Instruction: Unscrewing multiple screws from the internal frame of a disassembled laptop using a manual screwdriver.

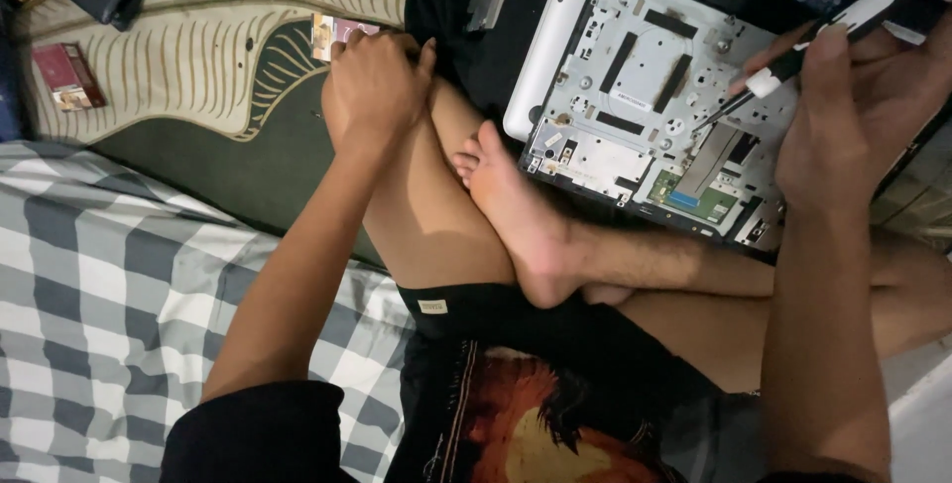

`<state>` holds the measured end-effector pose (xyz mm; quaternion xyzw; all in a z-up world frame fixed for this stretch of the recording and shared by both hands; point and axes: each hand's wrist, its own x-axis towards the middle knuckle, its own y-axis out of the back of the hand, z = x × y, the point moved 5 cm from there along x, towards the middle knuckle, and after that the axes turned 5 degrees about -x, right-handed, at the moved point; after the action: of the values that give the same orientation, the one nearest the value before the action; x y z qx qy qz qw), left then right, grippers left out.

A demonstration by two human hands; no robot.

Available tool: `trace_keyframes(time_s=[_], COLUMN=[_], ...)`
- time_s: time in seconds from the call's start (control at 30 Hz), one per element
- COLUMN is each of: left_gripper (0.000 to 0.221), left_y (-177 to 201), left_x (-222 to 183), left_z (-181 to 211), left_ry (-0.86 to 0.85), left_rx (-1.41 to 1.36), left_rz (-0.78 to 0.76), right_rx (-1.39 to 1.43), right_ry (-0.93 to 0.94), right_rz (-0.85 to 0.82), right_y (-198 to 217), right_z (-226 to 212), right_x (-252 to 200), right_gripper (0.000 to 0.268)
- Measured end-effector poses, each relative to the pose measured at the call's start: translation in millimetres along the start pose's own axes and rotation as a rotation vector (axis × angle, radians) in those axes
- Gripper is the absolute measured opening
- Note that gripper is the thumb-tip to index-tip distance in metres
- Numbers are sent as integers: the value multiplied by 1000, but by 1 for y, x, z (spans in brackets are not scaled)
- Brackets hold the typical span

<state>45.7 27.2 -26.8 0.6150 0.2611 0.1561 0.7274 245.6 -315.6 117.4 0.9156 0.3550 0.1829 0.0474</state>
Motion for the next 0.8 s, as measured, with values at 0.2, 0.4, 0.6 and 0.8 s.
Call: trace_keyframes(time_s=[0.2,0.4,0.6,0.8], left_gripper=[49,47,45,48], left_y=[-6,-10,-13,-1], left_x=[0,2,2,-1], left_z=[-3,-5,-8,-2], left_ry=[6,-5,-12,-23], left_rx=[-8,-15,-45,-42], left_rz=[23,62,83,54], right_rx=[-14,-35,-121,-79], right_ry=[-15,-13,21,-7], right_rz=[-58,-37,-48,-32], right_y=[11,-4,-7,-4], right_z=[16,-5,-7,-5], right_x=[-11,0,2,-2], right_gripper=[50,33,24,29])
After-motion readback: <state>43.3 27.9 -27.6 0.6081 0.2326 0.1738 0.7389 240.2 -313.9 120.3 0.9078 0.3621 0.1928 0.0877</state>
